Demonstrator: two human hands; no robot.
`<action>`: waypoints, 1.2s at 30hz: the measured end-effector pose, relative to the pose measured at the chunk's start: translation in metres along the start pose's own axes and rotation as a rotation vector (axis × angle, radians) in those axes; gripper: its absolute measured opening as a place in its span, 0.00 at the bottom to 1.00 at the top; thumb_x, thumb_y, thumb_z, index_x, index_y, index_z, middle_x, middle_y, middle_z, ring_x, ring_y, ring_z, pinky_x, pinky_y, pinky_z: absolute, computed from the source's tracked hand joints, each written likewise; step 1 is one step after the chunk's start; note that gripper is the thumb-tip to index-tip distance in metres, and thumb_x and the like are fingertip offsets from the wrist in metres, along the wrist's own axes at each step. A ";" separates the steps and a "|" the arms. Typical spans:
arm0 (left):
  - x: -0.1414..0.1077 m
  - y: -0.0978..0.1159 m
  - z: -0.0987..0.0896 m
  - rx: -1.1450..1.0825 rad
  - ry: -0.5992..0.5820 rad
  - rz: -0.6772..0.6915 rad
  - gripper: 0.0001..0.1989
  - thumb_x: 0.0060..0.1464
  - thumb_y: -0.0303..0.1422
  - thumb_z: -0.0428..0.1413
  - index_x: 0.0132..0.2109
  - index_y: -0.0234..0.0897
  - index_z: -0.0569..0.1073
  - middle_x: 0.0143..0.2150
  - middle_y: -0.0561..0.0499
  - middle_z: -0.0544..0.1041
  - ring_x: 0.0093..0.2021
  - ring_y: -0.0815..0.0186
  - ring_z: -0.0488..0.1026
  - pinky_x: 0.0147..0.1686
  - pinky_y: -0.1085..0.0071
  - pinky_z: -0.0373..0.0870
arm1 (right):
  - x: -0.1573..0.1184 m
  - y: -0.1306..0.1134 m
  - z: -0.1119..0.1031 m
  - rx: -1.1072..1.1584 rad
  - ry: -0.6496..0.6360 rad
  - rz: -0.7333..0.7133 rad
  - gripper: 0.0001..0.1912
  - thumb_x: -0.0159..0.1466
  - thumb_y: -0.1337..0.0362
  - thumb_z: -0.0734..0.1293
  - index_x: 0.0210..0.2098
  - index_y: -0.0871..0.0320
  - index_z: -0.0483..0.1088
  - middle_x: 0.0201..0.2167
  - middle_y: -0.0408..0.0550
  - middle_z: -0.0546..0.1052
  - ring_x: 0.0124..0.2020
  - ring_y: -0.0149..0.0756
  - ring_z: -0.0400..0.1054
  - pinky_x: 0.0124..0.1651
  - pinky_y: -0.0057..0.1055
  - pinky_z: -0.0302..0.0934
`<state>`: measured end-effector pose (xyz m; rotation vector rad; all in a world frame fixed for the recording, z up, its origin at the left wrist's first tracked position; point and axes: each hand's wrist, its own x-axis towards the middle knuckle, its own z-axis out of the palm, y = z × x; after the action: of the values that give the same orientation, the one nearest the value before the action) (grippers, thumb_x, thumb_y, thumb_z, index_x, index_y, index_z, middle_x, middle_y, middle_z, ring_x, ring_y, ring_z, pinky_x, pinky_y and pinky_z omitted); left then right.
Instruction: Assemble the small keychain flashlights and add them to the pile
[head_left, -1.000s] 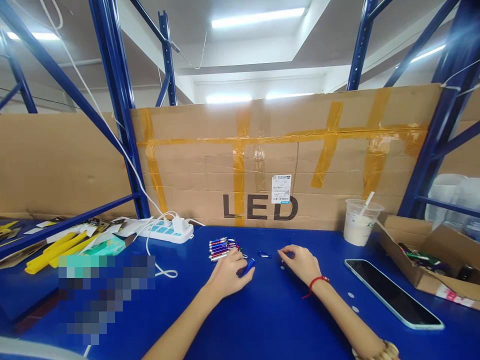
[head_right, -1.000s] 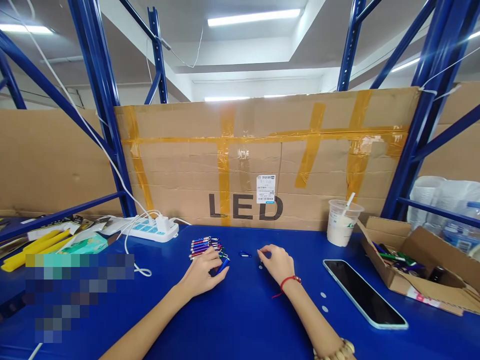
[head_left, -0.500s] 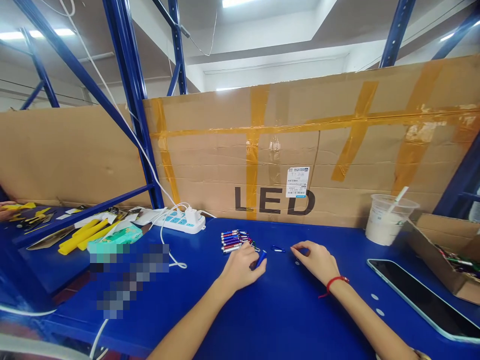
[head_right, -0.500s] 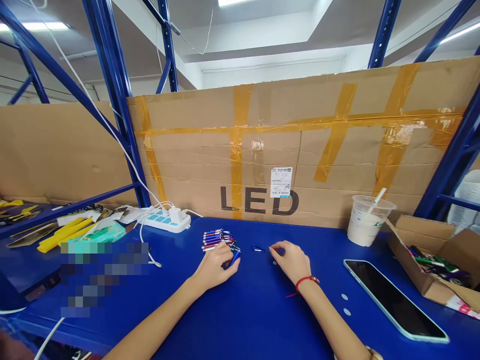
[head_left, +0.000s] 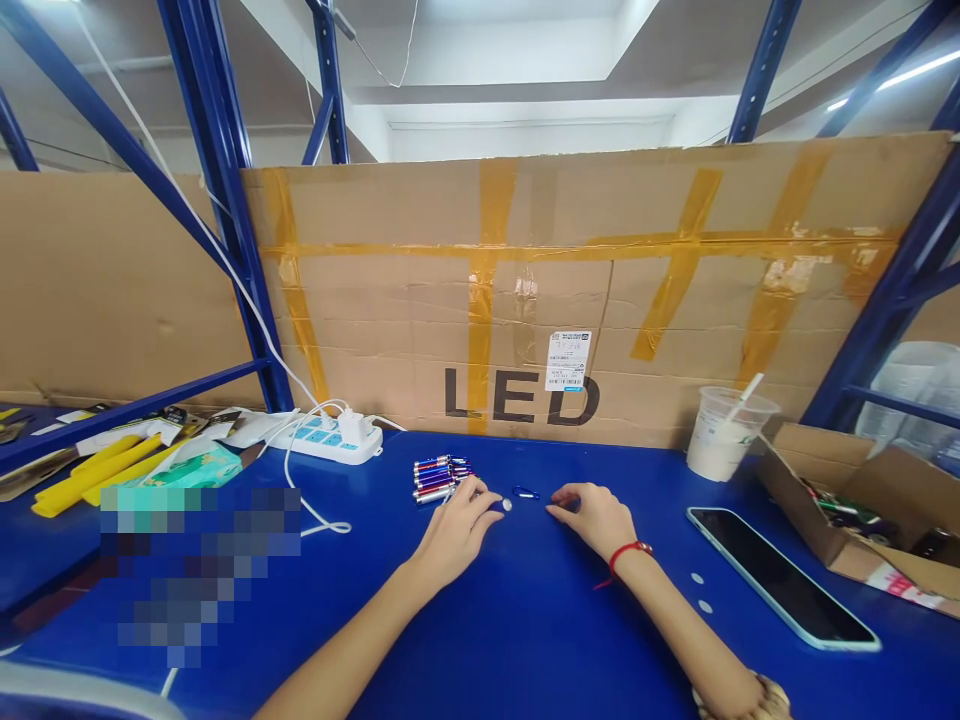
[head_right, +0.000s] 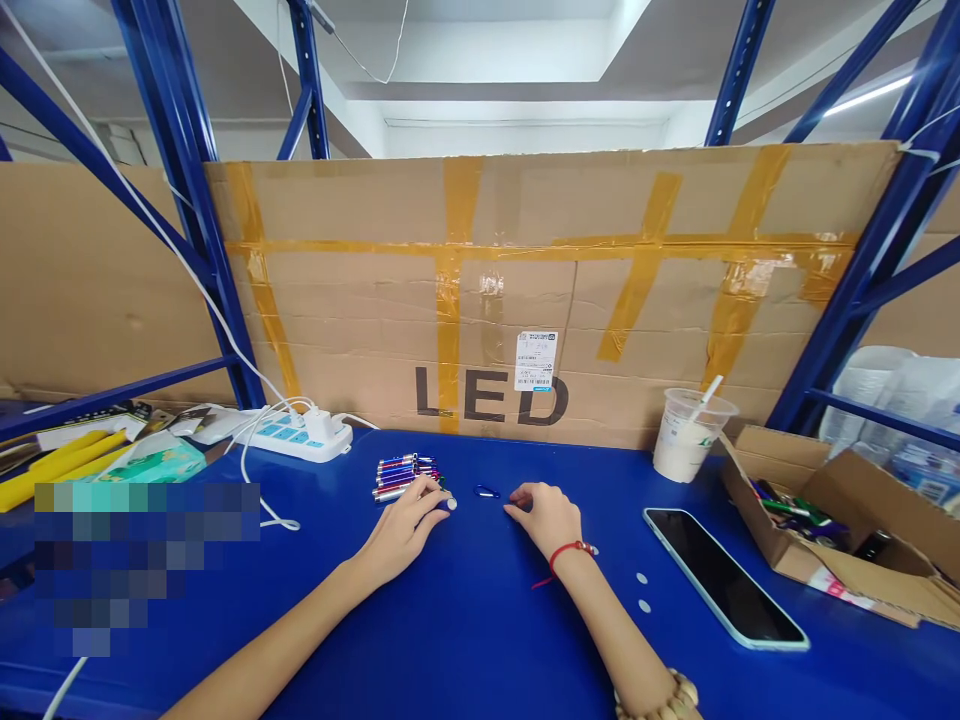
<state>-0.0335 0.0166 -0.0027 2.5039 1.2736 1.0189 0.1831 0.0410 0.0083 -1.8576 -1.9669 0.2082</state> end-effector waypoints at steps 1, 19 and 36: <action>0.000 -0.001 0.000 0.007 0.013 0.007 0.12 0.60 0.33 0.42 0.44 0.40 0.69 0.41 0.49 0.67 0.39 0.67 0.68 0.38 0.72 0.68 | -0.001 -0.001 0.001 0.023 -0.001 -0.020 0.06 0.55 0.59 0.65 0.29 0.50 0.74 0.31 0.41 0.78 0.33 0.35 0.71 0.30 0.27 0.59; 0.006 -0.006 0.004 0.106 -0.033 0.132 0.11 0.61 0.31 0.40 0.42 0.40 0.67 0.41 0.49 0.69 0.41 0.66 0.69 0.38 0.73 0.67 | -0.005 -0.012 0.011 0.232 0.088 -0.314 0.06 0.57 0.61 0.66 0.32 0.52 0.74 0.29 0.39 0.77 0.28 0.28 0.70 0.30 0.23 0.62; 0.005 -0.005 0.002 0.083 -0.082 0.105 0.10 0.60 0.28 0.41 0.42 0.39 0.65 0.41 0.50 0.70 0.38 0.66 0.70 0.34 0.73 0.67 | -0.023 -0.029 0.002 0.531 0.263 -0.671 0.13 0.61 0.62 0.62 0.45 0.51 0.72 0.28 0.45 0.69 0.28 0.29 0.64 0.29 0.25 0.61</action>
<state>-0.0335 0.0234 -0.0035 2.6709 1.1959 0.8911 0.1558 0.0162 0.0130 -0.8024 -1.9764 0.2327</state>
